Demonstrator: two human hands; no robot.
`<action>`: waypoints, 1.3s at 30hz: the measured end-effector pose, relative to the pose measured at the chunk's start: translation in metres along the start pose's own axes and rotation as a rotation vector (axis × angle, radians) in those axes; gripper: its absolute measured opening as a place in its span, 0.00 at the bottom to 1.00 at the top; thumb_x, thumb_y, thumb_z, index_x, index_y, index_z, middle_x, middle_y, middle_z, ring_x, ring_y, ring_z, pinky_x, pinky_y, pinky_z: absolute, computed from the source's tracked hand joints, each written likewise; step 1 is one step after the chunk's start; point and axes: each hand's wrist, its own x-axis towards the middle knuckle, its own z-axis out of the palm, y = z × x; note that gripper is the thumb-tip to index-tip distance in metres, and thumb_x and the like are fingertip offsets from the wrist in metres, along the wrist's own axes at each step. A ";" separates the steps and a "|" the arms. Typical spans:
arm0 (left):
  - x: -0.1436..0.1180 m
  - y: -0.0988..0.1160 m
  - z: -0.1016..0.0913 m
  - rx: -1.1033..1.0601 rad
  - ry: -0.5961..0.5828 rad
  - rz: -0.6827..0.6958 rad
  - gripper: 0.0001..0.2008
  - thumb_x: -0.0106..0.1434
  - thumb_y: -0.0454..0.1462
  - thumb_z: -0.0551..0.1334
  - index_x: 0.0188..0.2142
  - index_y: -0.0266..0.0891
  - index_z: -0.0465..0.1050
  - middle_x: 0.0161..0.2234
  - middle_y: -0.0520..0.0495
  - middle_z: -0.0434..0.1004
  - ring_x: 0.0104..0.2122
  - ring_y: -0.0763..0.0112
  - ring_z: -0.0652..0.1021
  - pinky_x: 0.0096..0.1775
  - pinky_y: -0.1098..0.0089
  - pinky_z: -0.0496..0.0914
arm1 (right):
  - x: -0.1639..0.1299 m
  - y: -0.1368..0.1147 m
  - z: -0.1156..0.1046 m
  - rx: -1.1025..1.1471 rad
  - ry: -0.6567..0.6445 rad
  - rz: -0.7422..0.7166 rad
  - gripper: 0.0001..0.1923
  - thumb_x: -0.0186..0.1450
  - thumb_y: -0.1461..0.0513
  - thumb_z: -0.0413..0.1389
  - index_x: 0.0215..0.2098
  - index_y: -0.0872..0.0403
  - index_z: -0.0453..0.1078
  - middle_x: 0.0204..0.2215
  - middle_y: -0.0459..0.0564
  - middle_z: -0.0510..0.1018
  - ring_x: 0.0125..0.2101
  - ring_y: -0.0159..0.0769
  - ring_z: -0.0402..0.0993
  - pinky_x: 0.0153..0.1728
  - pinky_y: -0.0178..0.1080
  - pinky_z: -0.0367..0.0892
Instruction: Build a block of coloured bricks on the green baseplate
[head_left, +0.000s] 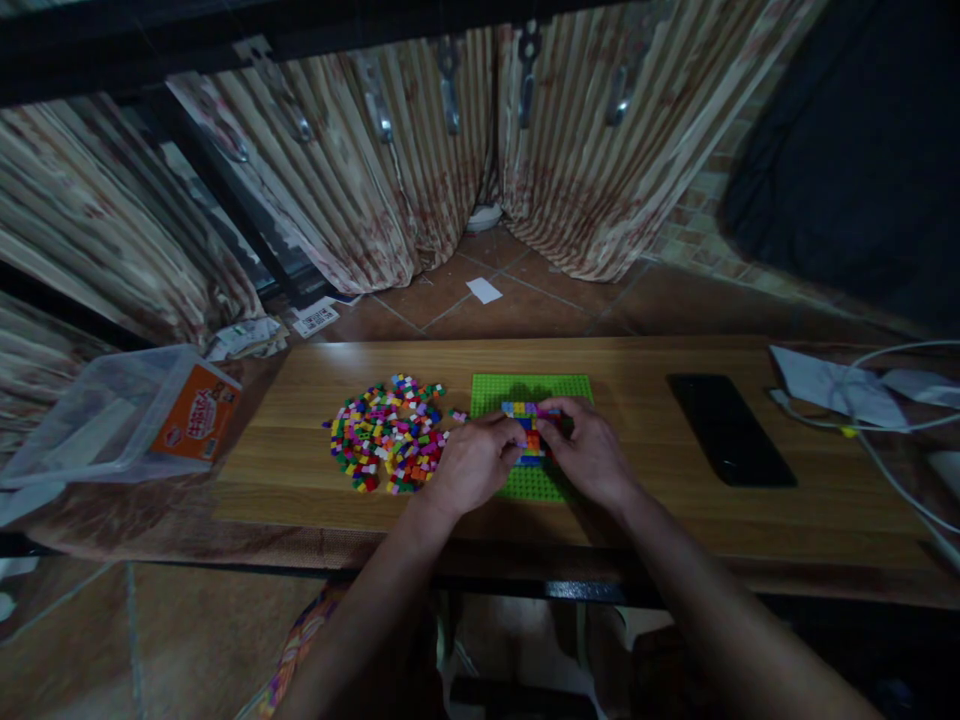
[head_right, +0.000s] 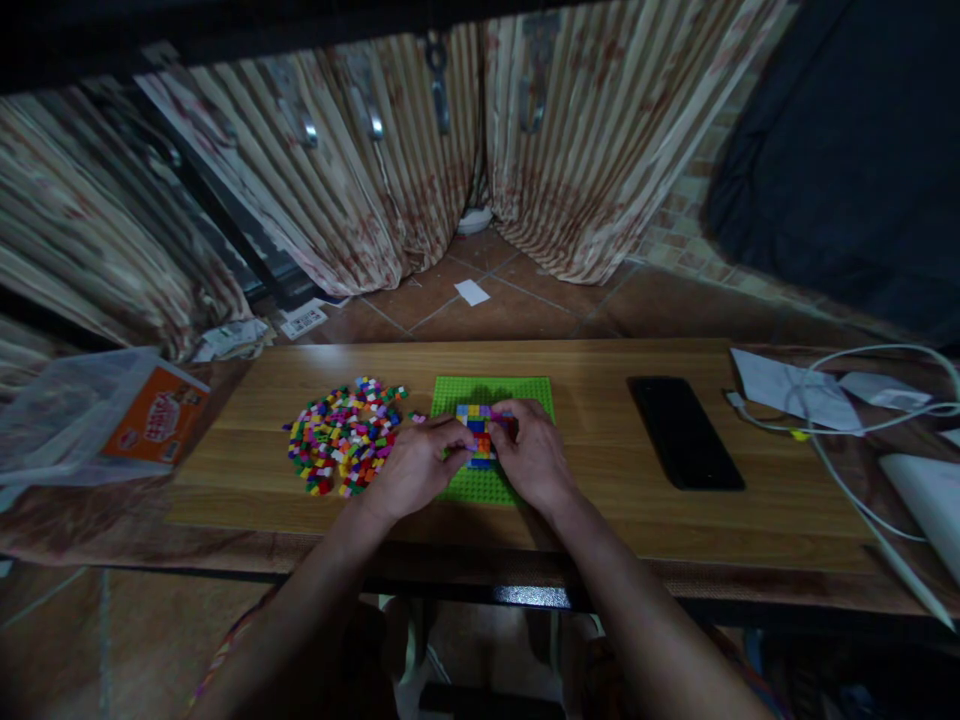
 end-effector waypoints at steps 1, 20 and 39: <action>0.000 0.000 0.001 0.012 0.008 -0.005 0.04 0.62 0.32 0.59 0.33 0.41 0.72 0.35 0.51 0.76 0.35 0.71 0.76 0.39 0.71 0.67 | 0.000 0.000 0.000 0.000 0.002 -0.003 0.12 0.62 0.58 0.52 0.41 0.52 0.72 0.40 0.52 0.75 0.39 0.41 0.72 0.43 0.45 0.67; -0.003 0.002 0.006 0.084 0.020 -0.106 0.09 0.62 0.33 0.58 0.42 0.41 0.71 0.34 0.49 0.79 0.35 0.68 0.79 0.39 0.71 0.70 | -0.010 0.001 0.009 0.082 -0.007 0.009 0.23 0.58 0.55 0.58 0.50 0.53 0.67 0.48 0.56 0.71 0.50 0.46 0.68 0.53 0.51 0.63; 0.001 0.010 0.010 -0.049 0.093 -0.294 0.12 0.58 0.30 0.58 0.41 0.41 0.72 0.33 0.50 0.80 0.32 0.70 0.79 0.36 0.71 0.72 | -0.011 0.002 0.012 0.080 0.003 0.008 0.23 0.57 0.57 0.57 0.51 0.53 0.66 0.47 0.56 0.71 0.49 0.46 0.68 0.53 0.52 0.63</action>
